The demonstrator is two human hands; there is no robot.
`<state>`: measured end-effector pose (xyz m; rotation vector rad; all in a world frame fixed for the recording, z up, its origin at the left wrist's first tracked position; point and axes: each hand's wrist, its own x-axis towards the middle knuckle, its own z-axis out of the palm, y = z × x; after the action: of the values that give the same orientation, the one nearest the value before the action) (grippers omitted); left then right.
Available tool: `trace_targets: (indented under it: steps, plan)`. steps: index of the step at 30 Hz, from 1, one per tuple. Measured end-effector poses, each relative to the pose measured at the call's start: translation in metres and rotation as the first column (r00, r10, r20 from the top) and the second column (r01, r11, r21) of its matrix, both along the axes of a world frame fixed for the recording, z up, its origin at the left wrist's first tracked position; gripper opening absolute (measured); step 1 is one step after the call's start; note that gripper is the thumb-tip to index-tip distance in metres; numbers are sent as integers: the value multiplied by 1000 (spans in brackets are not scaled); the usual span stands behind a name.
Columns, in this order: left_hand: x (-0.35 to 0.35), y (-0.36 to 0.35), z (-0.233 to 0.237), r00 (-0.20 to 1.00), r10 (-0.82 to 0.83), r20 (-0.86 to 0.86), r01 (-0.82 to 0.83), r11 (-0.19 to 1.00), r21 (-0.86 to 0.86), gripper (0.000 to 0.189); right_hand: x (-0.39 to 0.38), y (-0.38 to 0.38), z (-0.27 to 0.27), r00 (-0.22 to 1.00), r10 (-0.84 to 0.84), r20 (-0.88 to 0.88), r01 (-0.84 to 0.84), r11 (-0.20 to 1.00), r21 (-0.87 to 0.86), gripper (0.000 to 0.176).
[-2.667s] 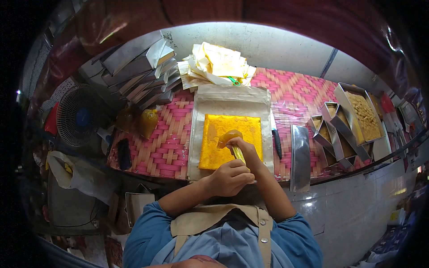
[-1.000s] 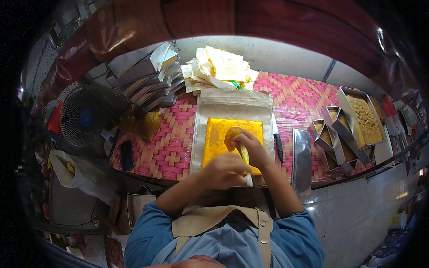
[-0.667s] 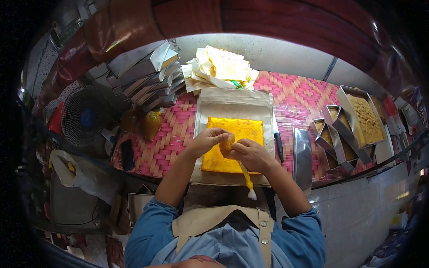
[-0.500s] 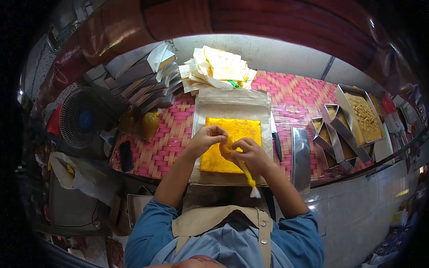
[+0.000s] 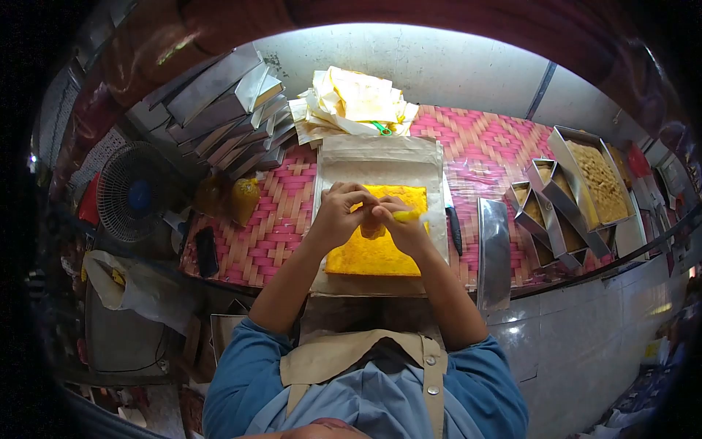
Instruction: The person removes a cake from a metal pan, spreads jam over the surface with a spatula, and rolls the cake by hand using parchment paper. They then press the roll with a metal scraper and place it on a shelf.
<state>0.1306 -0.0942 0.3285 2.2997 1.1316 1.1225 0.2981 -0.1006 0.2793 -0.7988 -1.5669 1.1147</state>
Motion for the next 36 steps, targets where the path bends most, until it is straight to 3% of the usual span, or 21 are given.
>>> trace_targets:
  steps: [3,7,9,11,13,14,15,17,19,21,25,28,32,34,35,36]
  plan:
    - [0,9,-4,994,-51,94,62,990,-126,10,7,8,-4,998,53,40,-51,997,-57,18]
    - [4,11,0,994,-44,102,62,982,-180,10,10,11,-3,988,-2,154,-15,994,113,15]
    - [4,8,5,999,-41,-22,37,985,-167,12,10,10,0,991,-3,132,-9,996,89,16]
    - [6,14,8,996,-78,-35,70,980,-188,13,10,9,-5,994,-2,109,-5,998,59,16]
    - [10,13,6,993,-111,-44,99,971,-216,15,10,10,-14,973,180,-146,-219,920,-325,21]
    - [14,11,5,997,-72,16,73,987,-140,17,9,12,-17,972,184,-145,-222,919,-327,21]
    - [16,9,5,996,-37,78,42,997,-66,19,5,13,-16,938,51,-342,-194,896,-399,21]
    - [13,7,7,984,-26,175,40,996,-75,28,-3,14,-11,721,-259,-643,-187,821,-540,30]
    - [4,9,4,954,67,292,-88,994,61,35,-3,10,-1,739,-259,-622,-123,856,-503,37]
    - [-4,4,0,937,67,343,-77,997,13,37,-2,19,-12,714,-321,-623,18,897,-442,42]
    - [-13,-3,-10,927,125,353,-110,992,-62,38,-12,20,-12,663,-461,-589,199,868,-455,45]
    - [-15,-7,-15,921,125,369,-101,991,-83,37,-10,21,-21,668,-404,-624,174,901,-397,42]
    - [-16,-8,-21,945,144,293,-120,988,-98,36,-10,25,-28,667,-417,-617,223,902,-370,41]
    - [-16,-6,-27,955,147,258,-125,987,-98,36,-8,26,-28,731,-372,-572,266,927,-264,38]
    - [-15,-5,-29,976,138,168,-127,989,-75,38,-9,26,-28,731,-373,-571,268,927,-262,38]
    - [-14,-6,-26,989,130,76,-126,991,-53,41,-14,24,-24,785,-440,-436,342,895,-288,36]
